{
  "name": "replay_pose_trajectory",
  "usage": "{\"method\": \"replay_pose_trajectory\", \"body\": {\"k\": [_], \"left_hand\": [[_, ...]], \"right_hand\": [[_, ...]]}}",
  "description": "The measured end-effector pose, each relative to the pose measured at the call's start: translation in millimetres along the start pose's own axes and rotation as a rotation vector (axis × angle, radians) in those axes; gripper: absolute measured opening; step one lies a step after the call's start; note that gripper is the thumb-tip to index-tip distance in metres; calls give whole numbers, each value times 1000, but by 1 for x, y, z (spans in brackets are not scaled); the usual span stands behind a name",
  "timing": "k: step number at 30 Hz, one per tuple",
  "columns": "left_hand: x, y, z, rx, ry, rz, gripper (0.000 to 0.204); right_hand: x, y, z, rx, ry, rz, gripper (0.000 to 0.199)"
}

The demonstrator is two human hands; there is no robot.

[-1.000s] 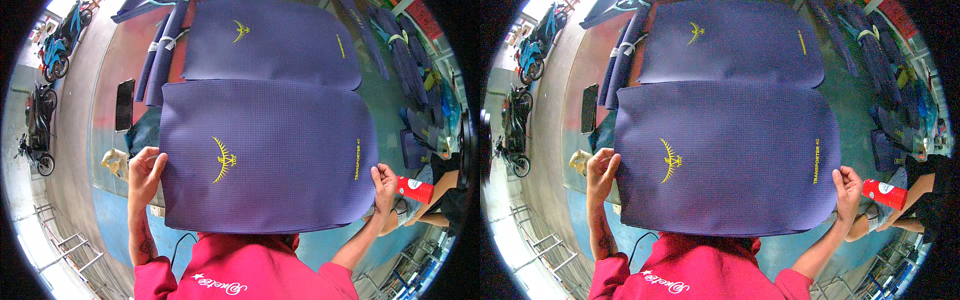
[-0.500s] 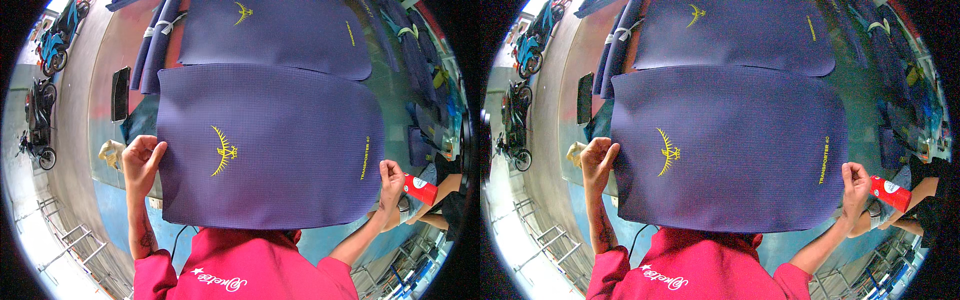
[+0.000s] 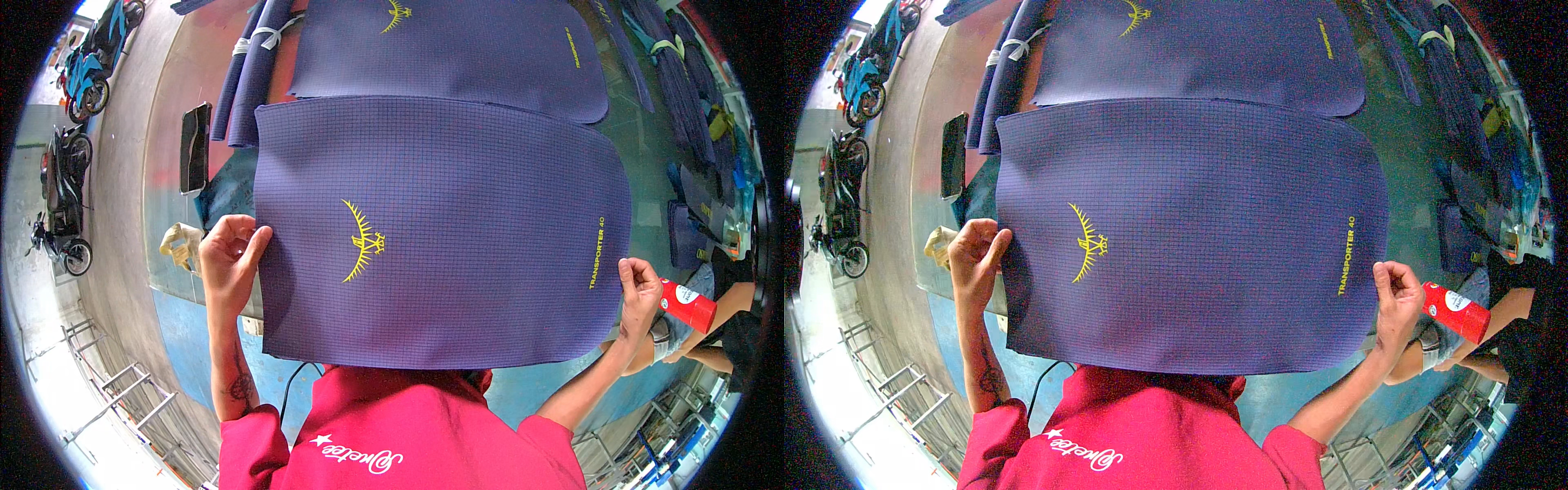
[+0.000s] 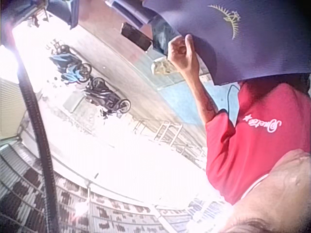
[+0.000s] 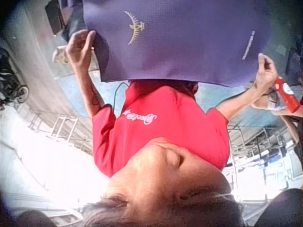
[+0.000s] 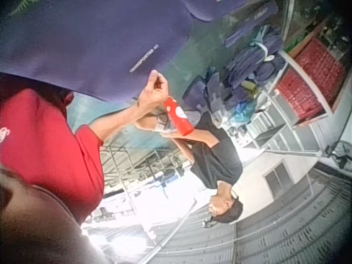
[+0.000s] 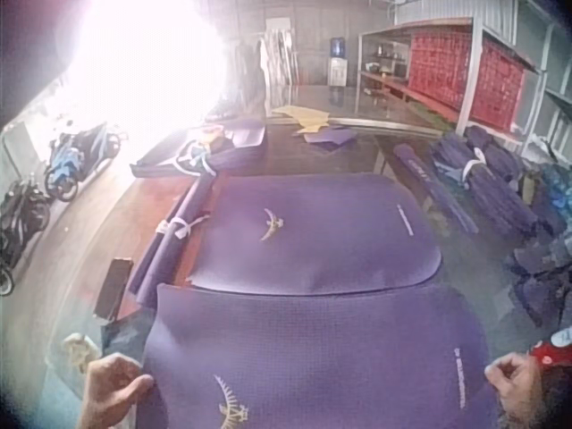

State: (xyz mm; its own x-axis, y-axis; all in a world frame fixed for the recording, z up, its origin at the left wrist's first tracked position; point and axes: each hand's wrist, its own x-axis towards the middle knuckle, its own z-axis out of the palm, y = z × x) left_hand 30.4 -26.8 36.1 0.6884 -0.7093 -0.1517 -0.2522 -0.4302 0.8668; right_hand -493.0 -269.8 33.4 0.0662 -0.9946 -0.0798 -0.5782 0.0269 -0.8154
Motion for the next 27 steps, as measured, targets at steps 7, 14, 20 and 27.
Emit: {"method": "replay_pose_trajectory", "body": {"k": [7, 14, 20, 27], "left_hand": [[1, -3, 0, -3, -11, 29, 14], [2, -2, 0, 13, -15, 18, 15], [0, 6, 0, 54, -14, -8, 12], [0, 4, 0, 67, -15, 21, 11]], "right_hand": [[0, 0, -2, 15, -15, -1, 14], [1, 3, -2, 21, -17, -19, 14], [-1, 4, -2, 20, 31, 5, 18], [-2, 3, -1, 43, 14, -18, 18]]}}
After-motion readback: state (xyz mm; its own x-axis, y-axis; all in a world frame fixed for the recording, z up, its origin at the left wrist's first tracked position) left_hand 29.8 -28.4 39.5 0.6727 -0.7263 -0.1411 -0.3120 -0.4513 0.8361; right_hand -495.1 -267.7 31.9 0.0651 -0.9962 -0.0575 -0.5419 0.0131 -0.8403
